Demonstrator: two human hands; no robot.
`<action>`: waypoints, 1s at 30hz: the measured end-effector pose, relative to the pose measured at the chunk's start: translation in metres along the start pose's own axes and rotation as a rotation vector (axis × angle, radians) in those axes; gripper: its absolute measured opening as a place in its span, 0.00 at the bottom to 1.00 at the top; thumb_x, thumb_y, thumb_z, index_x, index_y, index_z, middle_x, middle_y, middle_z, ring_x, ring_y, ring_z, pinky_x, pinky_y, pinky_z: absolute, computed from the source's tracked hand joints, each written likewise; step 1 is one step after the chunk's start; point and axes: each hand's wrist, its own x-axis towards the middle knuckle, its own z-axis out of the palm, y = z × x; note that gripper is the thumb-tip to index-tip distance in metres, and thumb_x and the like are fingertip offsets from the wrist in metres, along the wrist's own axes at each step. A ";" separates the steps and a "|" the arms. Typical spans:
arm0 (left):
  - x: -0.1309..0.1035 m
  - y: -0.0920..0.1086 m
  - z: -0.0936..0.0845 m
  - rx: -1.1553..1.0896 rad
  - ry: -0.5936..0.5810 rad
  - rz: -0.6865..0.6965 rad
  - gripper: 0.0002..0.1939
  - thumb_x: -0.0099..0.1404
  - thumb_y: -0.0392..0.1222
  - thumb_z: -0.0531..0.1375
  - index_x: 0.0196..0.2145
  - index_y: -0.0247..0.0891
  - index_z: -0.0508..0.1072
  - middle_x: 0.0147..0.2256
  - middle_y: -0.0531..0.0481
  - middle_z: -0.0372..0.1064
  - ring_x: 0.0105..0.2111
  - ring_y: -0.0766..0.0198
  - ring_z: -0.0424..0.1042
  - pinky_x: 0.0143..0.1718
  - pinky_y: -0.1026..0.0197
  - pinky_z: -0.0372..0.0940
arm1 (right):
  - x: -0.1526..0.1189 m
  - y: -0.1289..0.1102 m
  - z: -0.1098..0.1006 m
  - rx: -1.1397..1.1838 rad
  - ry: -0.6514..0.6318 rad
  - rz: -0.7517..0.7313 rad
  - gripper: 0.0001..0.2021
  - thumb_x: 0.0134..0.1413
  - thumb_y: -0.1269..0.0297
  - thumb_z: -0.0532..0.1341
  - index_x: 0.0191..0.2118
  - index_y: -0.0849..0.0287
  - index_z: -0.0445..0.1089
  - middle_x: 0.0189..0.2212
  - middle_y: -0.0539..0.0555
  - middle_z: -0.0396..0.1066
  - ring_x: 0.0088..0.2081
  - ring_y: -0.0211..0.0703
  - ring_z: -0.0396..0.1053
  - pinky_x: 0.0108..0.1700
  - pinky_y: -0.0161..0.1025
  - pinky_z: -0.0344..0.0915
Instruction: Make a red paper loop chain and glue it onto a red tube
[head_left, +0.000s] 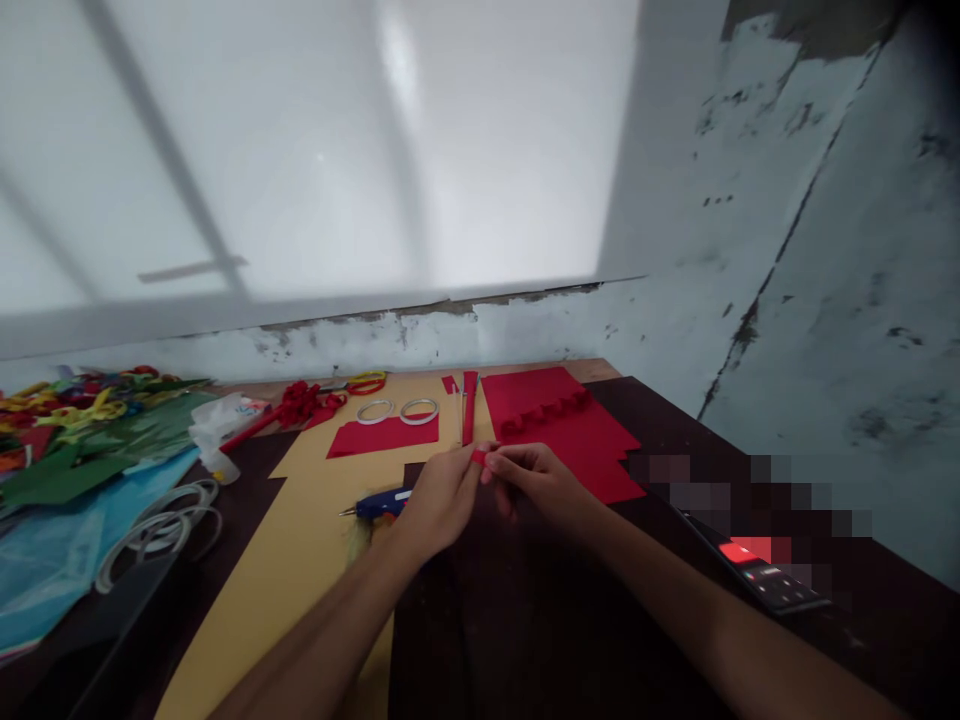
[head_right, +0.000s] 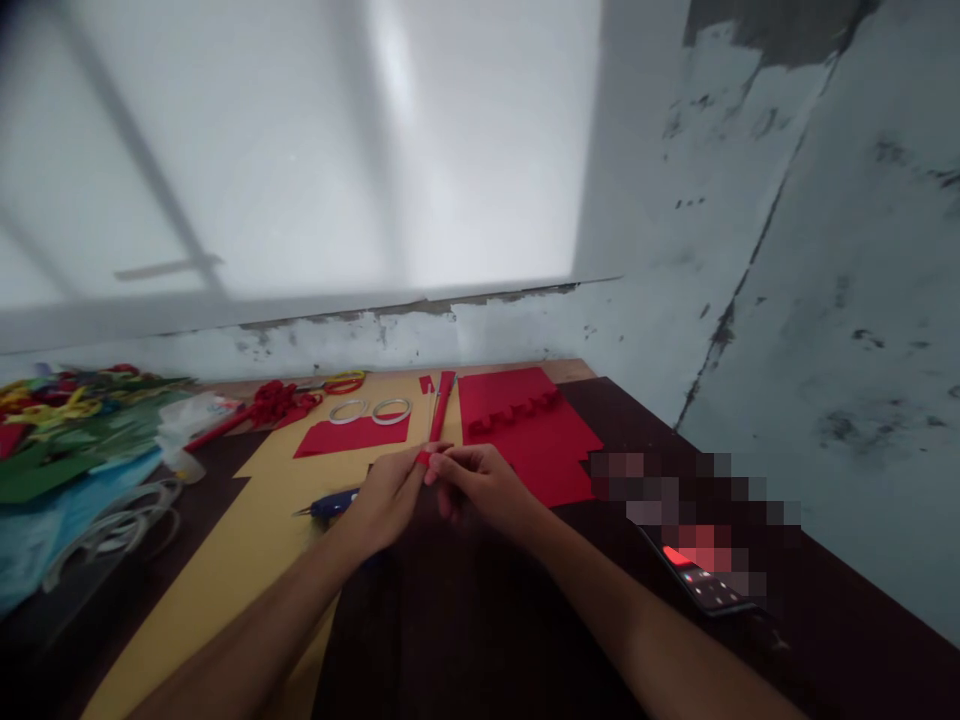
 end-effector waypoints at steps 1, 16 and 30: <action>0.000 0.001 0.001 -0.084 -0.005 -0.017 0.22 0.75 0.46 0.43 0.28 0.39 0.68 0.32 0.48 0.75 0.35 0.62 0.73 0.41 0.62 0.64 | -0.001 -0.002 0.001 -0.011 0.014 -0.011 0.19 0.59 0.48 0.62 0.31 0.62 0.73 0.15 0.48 0.68 0.16 0.33 0.62 0.21 0.31 0.57; 0.007 -0.010 0.007 -0.367 0.155 -0.190 0.22 0.73 0.47 0.46 0.26 0.37 0.69 0.24 0.52 0.71 0.30 0.63 0.71 0.40 0.61 0.65 | 0.018 -0.026 0.010 -0.159 -0.029 0.069 0.22 0.59 0.46 0.58 0.26 0.61 0.70 0.13 0.47 0.65 0.16 0.33 0.59 0.21 0.32 0.55; -0.001 -0.003 0.008 -0.007 0.032 -0.032 0.21 0.74 0.45 0.45 0.32 0.37 0.74 0.31 0.48 0.73 0.36 0.61 0.72 0.46 0.59 0.65 | 0.009 0.009 -0.004 -0.092 -0.036 0.035 0.23 0.61 0.47 0.58 0.25 0.62 0.72 0.09 0.44 0.59 0.13 0.29 0.49 0.18 0.31 0.46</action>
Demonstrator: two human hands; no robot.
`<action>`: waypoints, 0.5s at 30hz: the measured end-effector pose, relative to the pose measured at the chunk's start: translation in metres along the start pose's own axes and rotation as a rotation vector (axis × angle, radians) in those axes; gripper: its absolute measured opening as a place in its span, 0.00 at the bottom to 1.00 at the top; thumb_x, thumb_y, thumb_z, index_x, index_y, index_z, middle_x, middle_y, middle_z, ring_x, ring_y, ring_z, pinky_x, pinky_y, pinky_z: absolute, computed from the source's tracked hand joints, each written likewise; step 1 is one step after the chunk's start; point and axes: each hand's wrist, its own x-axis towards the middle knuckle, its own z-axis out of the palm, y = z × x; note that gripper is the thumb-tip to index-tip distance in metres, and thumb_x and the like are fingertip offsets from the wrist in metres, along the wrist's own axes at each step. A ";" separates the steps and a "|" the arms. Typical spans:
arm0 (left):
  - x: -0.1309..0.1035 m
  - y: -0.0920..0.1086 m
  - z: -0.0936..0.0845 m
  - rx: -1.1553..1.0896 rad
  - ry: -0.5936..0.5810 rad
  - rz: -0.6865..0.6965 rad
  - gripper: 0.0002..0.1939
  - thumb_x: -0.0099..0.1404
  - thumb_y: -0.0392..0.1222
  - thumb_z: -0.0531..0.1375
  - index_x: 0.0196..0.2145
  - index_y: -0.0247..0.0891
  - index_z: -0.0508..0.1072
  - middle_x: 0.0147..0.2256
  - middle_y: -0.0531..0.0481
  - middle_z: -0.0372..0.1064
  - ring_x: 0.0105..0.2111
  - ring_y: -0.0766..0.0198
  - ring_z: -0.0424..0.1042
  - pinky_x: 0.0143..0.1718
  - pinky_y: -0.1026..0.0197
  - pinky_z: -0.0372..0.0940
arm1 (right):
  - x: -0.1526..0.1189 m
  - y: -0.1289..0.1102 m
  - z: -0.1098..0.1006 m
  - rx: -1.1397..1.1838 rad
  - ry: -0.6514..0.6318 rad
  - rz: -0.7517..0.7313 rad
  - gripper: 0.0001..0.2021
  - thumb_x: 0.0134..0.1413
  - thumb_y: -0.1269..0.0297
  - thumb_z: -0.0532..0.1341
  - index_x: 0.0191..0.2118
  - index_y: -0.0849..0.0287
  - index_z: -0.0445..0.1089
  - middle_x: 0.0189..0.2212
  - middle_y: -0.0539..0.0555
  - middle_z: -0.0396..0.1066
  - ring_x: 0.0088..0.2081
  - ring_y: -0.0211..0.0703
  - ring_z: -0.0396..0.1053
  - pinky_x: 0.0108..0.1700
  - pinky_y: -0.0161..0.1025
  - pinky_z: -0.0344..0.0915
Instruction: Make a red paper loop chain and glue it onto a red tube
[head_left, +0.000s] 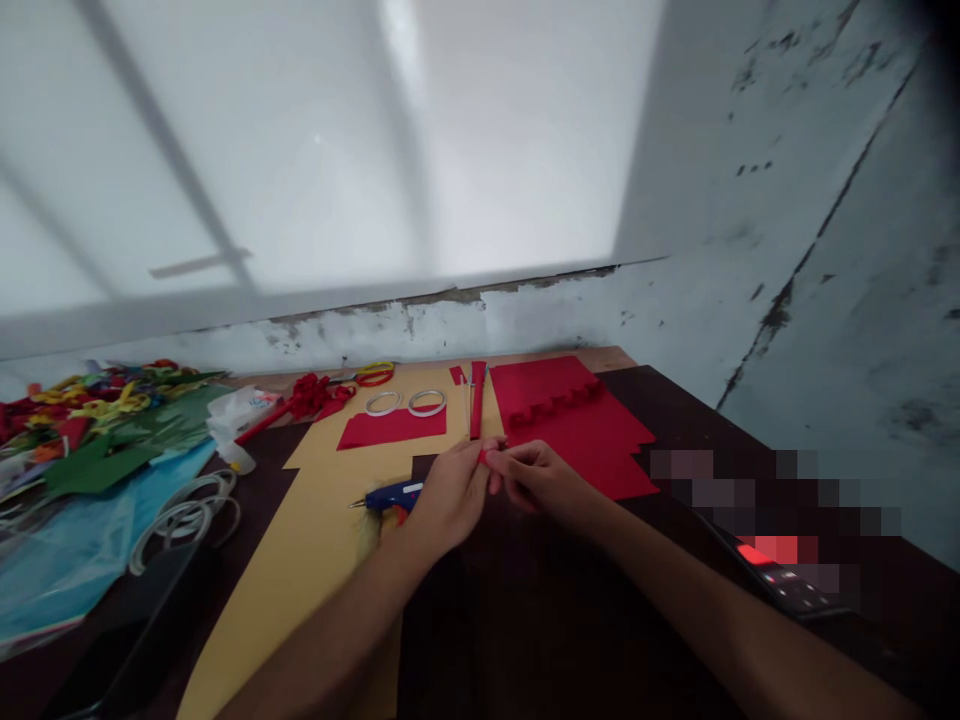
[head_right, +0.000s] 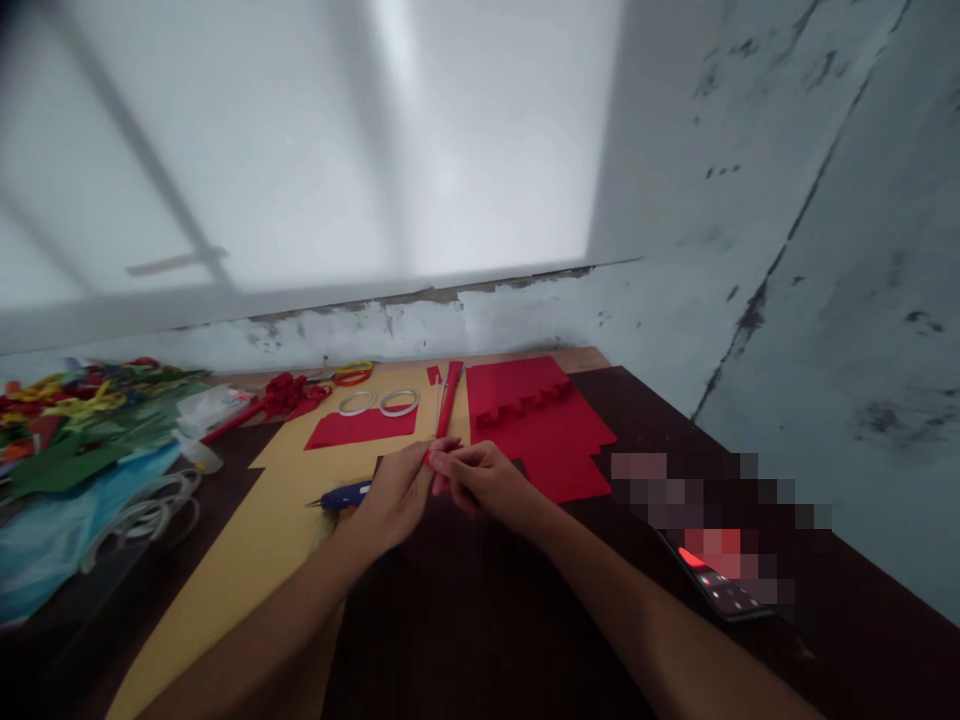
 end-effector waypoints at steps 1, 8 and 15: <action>0.000 0.003 0.001 -0.056 0.007 -0.027 0.22 0.74 0.46 0.45 0.32 0.37 0.74 0.29 0.49 0.71 0.34 0.62 0.72 0.44 0.60 0.65 | 0.000 0.000 0.001 0.022 -0.007 -0.012 0.24 0.61 0.47 0.58 0.25 0.62 0.72 0.09 0.44 0.59 0.13 0.29 0.49 0.18 0.31 0.46; 0.004 0.002 0.004 -0.155 0.063 -0.083 0.24 0.73 0.48 0.45 0.27 0.36 0.72 0.30 0.50 0.73 0.35 0.61 0.70 0.44 0.60 0.65 | 0.000 -0.004 0.008 -0.015 0.122 -0.047 0.24 0.59 0.45 0.58 0.22 0.60 0.70 0.09 0.45 0.60 0.12 0.30 0.52 0.17 0.32 0.49; 0.006 -0.006 -0.002 -0.019 0.077 -0.100 0.19 0.71 0.45 0.49 0.40 0.35 0.78 0.28 0.52 0.73 0.29 0.64 0.68 0.38 0.62 0.63 | -0.005 -0.016 0.004 -0.140 0.058 -0.051 0.23 0.62 0.47 0.54 0.27 0.60 0.71 0.11 0.46 0.62 0.14 0.32 0.55 0.20 0.32 0.53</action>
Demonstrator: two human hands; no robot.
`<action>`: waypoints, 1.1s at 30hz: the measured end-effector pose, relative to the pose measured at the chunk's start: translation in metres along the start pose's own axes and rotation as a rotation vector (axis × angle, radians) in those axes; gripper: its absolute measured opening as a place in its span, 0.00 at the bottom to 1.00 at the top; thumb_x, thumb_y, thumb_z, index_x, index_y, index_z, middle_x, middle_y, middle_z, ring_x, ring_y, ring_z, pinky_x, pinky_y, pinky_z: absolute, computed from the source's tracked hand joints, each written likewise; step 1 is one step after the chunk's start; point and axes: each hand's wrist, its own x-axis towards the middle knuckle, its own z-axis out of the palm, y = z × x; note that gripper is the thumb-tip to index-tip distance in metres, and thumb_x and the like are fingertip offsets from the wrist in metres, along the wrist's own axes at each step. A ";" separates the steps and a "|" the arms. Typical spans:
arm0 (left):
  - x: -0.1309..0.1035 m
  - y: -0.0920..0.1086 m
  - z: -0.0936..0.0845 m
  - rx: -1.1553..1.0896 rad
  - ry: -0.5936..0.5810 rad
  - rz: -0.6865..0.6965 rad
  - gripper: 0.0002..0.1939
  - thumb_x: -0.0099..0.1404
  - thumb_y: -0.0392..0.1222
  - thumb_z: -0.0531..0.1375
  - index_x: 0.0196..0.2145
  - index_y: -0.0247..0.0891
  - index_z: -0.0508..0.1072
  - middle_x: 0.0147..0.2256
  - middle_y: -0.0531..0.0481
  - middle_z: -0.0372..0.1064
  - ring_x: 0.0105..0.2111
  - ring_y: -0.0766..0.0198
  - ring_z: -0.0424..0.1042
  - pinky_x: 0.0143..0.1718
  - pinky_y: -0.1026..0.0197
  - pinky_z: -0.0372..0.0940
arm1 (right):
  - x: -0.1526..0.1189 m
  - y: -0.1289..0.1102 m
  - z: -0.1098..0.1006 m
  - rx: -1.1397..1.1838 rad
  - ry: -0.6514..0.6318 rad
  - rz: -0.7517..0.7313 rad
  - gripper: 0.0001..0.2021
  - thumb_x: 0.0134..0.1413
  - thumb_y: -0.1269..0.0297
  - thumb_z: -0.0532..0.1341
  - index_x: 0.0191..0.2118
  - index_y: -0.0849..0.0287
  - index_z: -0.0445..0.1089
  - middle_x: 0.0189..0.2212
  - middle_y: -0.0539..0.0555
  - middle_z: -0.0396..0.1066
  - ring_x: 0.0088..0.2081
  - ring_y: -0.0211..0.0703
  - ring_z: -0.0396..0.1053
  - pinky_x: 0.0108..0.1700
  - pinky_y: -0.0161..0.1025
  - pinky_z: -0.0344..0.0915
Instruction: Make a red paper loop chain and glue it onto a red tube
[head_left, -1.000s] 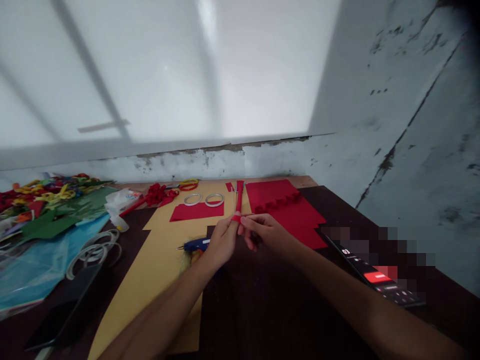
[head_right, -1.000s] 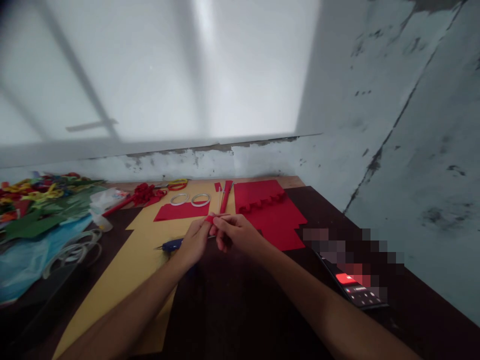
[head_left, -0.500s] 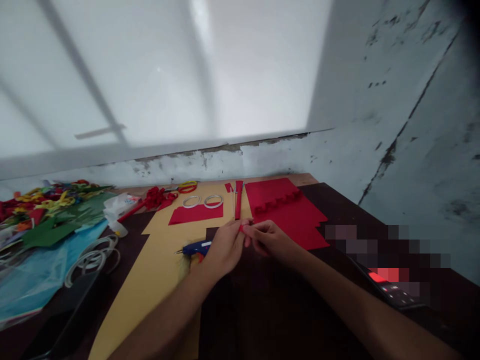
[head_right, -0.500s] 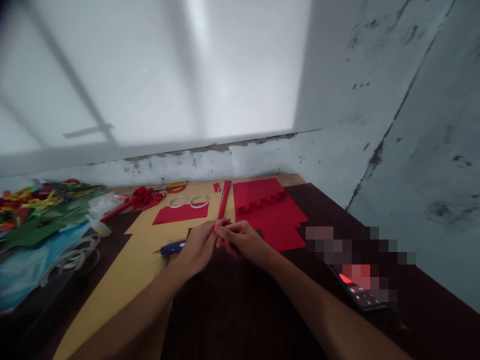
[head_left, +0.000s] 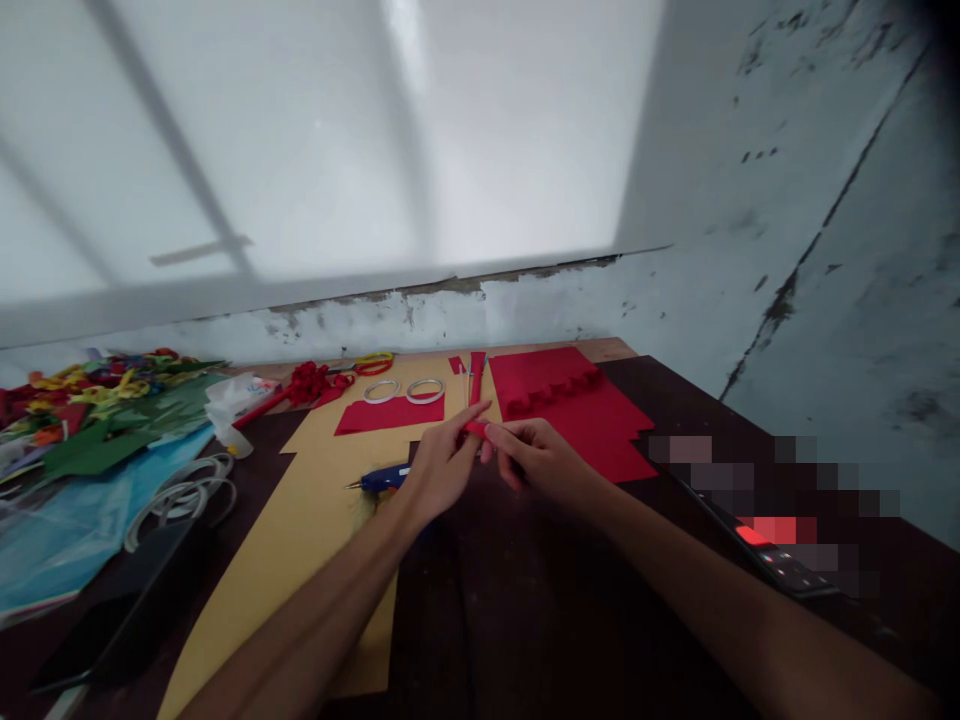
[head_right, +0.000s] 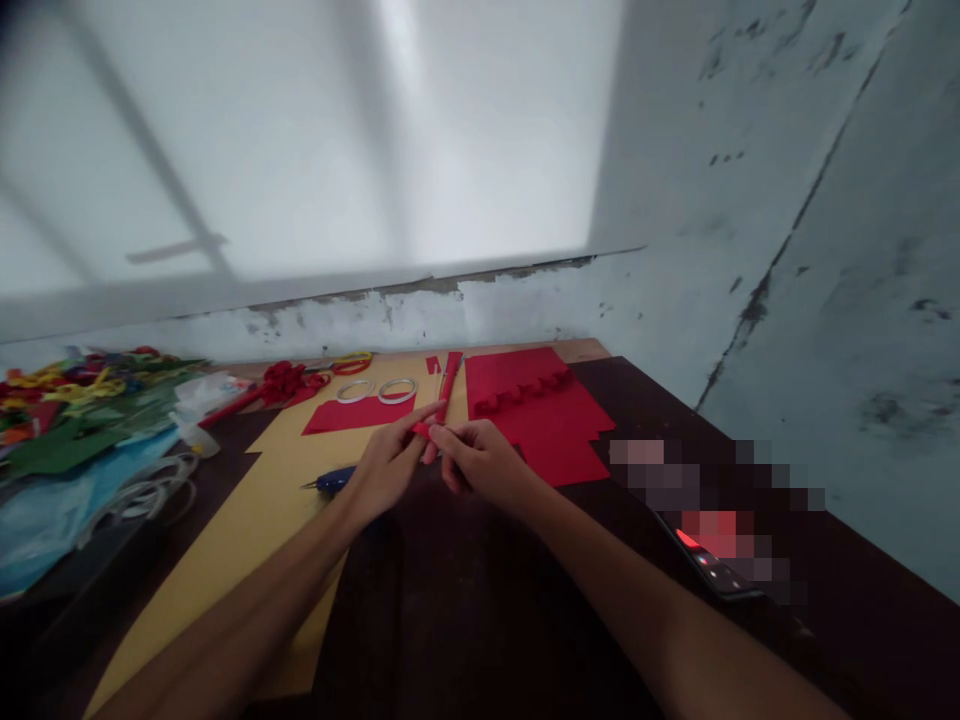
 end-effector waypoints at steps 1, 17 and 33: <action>0.000 0.000 -0.001 0.055 0.002 0.013 0.18 0.71 0.43 0.50 0.47 0.35 0.76 0.30 0.51 0.73 0.29 0.64 0.68 0.37 0.62 0.63 | 0.000 0.000 0.000 -0.011 0.019 0.010 0.22 0.62 0.47 0.55 0.27 0.60 0.70 0.11 0.45 0.62 0.14 0.32 0.54 0.19 0.32 0.52; -0.001 -0.006 -0.012 0.348 -0.104 0.257 0.23 0.72 0.40 0.48 0.63 0.39 0.63 0.45 0.42 0.75 0.44 0.57 0.74 0.48 0.56 0.66 | 0.001 0.005 0.002 0.004 0.001 0.076 0.21 0.62 0.48 0.56 0.26 0.60 0.69 0.10 0.44 0.60 0.13 0.31 0.53 0.17 0.30 0.50; -0.005 0.018 0.001 -0.269 -0.061 0.067 0.24 0.73 0.50 0.47 0.57 0.37 0.72 0.54 0.45 0.72 0.56 0.55 0.68 0.61 0.54 0.58 | -0.001 0.006 0.012 0.158 0.114 -0.040 0.27 0.58 0.44 0.60 0.17 0.60 0.63 0.11 0.46 0.60 0.15 0.30 0.53 0.19 0.32 0.49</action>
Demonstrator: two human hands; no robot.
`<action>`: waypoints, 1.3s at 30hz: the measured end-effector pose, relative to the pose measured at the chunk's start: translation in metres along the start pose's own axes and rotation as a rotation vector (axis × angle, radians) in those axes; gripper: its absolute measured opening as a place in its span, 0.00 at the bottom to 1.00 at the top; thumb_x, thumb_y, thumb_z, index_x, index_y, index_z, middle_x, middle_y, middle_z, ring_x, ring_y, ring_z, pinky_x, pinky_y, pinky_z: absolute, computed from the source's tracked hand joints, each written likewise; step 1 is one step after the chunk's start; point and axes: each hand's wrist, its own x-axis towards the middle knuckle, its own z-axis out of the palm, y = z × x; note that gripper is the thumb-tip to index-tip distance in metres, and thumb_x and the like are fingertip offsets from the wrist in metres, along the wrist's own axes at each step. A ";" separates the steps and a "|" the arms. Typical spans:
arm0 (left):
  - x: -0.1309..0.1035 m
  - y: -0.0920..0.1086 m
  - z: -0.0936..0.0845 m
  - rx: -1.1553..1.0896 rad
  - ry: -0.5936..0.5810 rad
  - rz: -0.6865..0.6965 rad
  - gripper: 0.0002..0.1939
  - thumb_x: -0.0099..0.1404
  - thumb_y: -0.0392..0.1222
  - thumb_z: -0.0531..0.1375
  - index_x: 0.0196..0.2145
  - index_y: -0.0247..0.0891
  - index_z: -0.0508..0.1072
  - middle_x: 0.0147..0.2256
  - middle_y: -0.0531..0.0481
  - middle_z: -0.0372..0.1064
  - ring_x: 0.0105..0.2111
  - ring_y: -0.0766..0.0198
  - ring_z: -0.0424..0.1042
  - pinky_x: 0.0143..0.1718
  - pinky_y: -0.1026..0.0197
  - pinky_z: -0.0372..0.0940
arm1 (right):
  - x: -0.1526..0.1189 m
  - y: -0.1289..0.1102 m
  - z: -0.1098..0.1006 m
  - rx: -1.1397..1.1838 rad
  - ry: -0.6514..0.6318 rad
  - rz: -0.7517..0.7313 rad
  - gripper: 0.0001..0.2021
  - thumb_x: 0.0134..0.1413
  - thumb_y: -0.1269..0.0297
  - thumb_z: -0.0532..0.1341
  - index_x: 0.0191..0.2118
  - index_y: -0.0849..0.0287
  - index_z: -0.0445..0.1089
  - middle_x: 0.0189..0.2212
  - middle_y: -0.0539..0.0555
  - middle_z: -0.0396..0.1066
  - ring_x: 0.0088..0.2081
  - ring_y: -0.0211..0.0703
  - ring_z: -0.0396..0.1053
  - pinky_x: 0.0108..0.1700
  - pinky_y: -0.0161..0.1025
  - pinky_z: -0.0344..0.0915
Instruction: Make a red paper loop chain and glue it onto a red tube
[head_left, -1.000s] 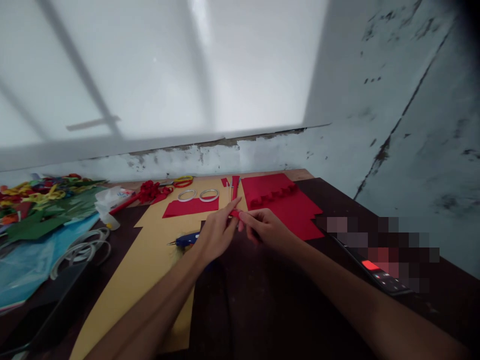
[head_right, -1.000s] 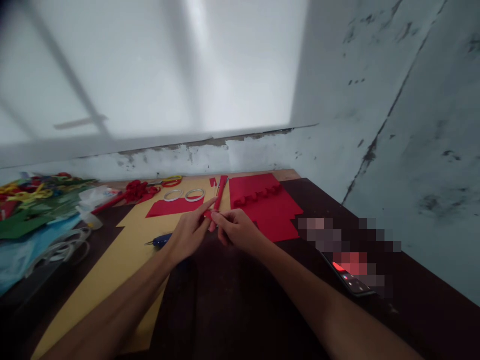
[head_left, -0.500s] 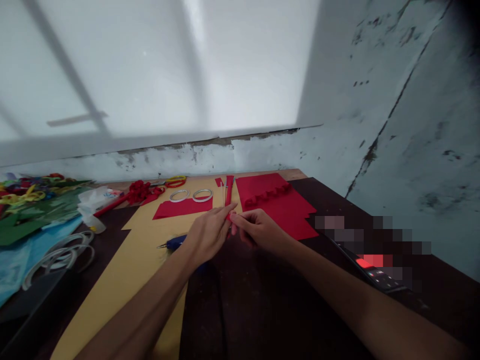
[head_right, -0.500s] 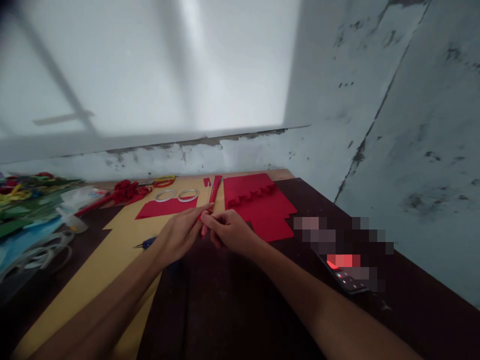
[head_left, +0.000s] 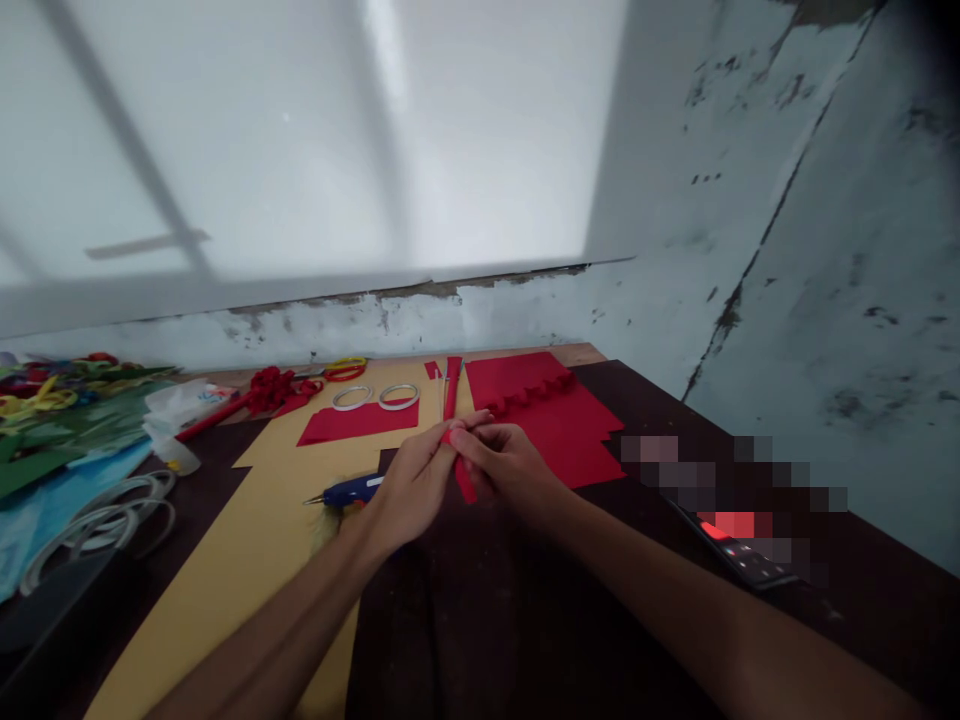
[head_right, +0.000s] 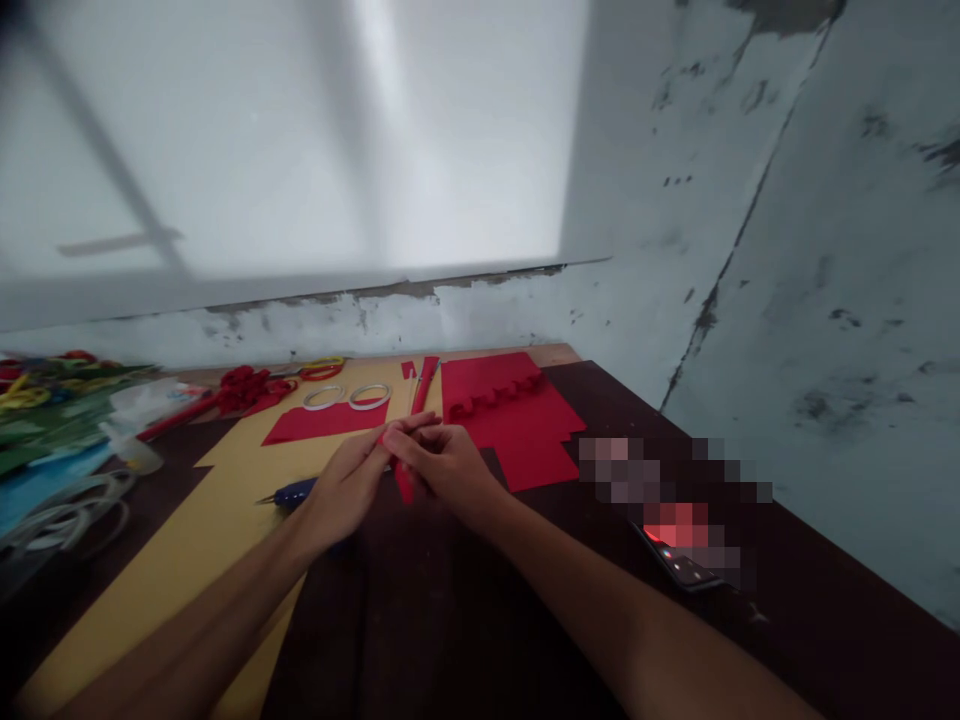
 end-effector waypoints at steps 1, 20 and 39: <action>0.002 -0.003 -0.001 -0.025 -0.005 -0.018 0.24 0.73 0.50 0.48 0.57 0.37 0.72 0.53 0.45 0.73 0.56 0.55 0.68 0.61 0.54 0.58 | 0.001 0.001 0.000 -0.005 0.027 -0.014 0.27 0.57 0.45 0.61 0.17 0.60 0.62 0.12 0.46 0.59 0.15 0.30 0.53 0.19 0.32 0.50; 0.010 -0.009 -0.014 -0.208 0.450 -0.209 0.17 0.52 0.50 0.71 0.37 0.37 0.82 0.33 0.48 0.78 0.32 0.63 0.72 0.36 0.64 0.66 | 0.006 0.007 0.003 0.079 0.167 0.006 0.08 0.45 0.62 0.70 0.32 0.59 0.78 0.31 0.51 0.77 0.32 0.39 0.70 0.38 0.36 0.65; 0.010 -0.019 -0.017 -0.510 0.198 -0.331 0.16 0.54 0.44 0.71 0.42 0.40 0.81 0.30 0.52 0.76 0.29 0.70 0.71 0.32 0.69 0.65 | 0.006 0.015 -0.002 0.256 0.002 0.258 0.12 0.41 0.62 0.72 0.31 0.62 0.75 0.22 0.49 0.70 0.23 0.34 0.64 0.30 0.35 0.61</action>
